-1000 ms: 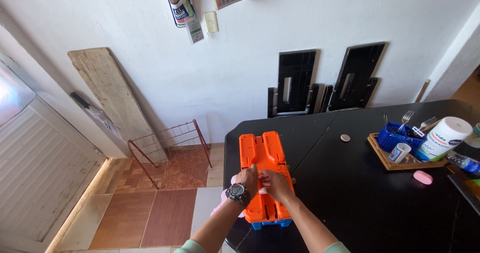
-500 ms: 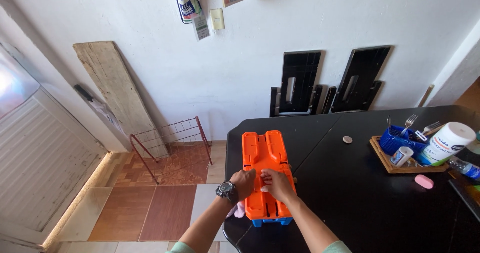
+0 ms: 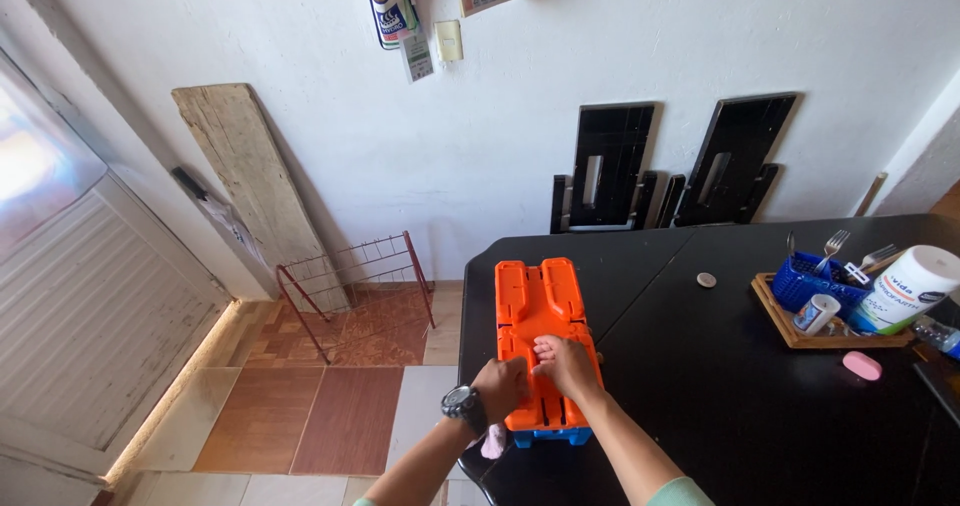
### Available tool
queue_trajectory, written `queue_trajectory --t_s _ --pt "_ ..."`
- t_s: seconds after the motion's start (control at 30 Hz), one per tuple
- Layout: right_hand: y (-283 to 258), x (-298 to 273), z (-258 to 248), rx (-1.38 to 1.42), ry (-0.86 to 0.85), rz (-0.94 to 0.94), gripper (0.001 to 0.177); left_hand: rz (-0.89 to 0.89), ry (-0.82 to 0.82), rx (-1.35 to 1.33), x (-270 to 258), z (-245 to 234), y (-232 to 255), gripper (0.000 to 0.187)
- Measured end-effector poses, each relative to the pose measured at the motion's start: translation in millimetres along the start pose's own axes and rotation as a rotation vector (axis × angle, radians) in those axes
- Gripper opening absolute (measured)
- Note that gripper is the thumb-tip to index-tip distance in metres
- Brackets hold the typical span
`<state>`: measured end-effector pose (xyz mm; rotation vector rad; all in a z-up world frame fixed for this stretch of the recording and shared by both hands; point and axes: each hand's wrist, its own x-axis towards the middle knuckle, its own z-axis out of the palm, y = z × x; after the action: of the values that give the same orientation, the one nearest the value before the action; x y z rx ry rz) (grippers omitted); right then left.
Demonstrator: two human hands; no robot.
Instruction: The person wipes the exterior of an orange and blue toolbox with a pink cloth, then opens the toolbox and wipes a hammer with the same cloth. The toolbox remains open on the table at the end.
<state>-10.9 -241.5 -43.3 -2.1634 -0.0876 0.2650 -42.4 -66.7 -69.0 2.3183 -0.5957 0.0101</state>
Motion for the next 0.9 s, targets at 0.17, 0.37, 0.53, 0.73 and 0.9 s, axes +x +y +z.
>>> queue_trajectory --t_s 0.17,0.37,0.53,0.73,0.9 --pt "13 -4 3 0.061 0.019 -0.049 0.048 -0.084 0.086 0.330 39 41 -34 0.015" --pt "8 -21 3 0.083 -0.040 -0.104 0.054 -0.160 0.208 0.444 60 36 -42 0.008" --pt "-11 -45 -11 0.066 -0.119 -0.154 0.068 -0.219 0.092 0.379 72 19 -18 0.004" --pt "-7 -43 -12 0.050 -0.148 -0.197 0.085 -0.269 0.092 0.405 75 32 -28 0.008" --pt "-21 -49 -17 0.015 -0.180 -0.160 0.076 -0.251 0.031 0.142 75 39 -74 0.023"
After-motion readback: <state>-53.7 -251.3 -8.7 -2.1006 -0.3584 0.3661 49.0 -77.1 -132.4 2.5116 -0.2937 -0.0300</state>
